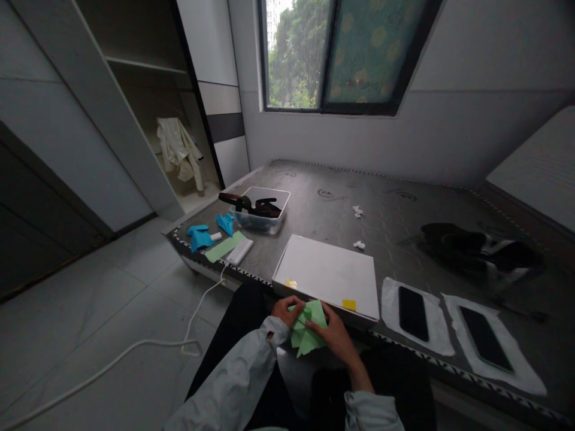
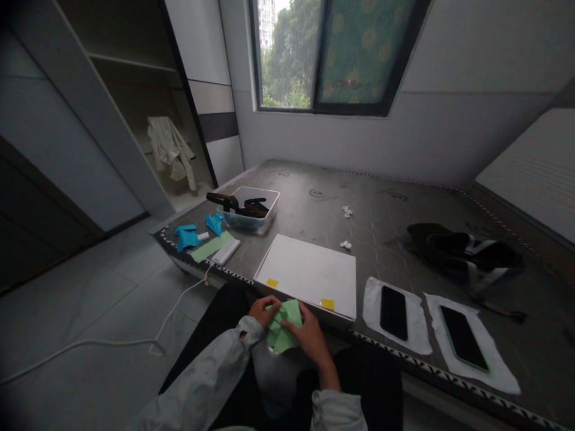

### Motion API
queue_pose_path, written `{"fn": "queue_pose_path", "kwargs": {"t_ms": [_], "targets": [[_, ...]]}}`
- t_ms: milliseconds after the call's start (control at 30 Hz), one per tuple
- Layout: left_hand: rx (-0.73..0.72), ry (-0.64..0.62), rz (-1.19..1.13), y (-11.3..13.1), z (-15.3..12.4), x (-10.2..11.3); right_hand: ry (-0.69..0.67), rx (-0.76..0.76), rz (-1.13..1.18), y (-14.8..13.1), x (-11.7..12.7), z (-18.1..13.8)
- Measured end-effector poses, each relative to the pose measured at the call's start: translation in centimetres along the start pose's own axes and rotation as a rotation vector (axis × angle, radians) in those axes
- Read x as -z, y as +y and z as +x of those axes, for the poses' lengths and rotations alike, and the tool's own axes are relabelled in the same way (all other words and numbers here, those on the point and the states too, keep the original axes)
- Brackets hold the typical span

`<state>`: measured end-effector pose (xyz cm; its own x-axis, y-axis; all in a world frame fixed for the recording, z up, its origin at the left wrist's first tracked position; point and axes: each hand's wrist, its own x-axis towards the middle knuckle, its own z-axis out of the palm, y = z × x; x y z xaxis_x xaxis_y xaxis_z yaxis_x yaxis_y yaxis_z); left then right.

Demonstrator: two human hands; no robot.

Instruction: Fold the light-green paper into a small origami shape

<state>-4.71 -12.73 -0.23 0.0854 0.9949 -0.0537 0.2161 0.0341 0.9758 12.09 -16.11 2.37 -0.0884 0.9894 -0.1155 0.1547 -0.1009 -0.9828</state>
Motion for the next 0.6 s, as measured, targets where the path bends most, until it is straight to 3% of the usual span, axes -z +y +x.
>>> {"fn": "queue_pose_path", "kwargs": {"t_ms": [233, 400, 467, 600], "targets": [[-0.033, -0.029, 0.064, -0.3, -0.4, -0.3, 0.103, -0.073, -0.037, 0.7, 0.6, 0.6], [-0.249, 0.173, 0.207, 0.4, -0.4, -0.1, 0.218, -0.093, 0.024, 1.1, 0.7, 0.6], [-0.294, 0.111, 0.205, 0.8, -0.6, -0.1, 0.208, -0.089, 0.070, 1.0, 0.6, 0.5], [-0.251, -0.114, 0.111, 1.5, -1.3, -0.3, 0.118, -0.016, 0.127, 0.6, 0.3, 0.3]]}}
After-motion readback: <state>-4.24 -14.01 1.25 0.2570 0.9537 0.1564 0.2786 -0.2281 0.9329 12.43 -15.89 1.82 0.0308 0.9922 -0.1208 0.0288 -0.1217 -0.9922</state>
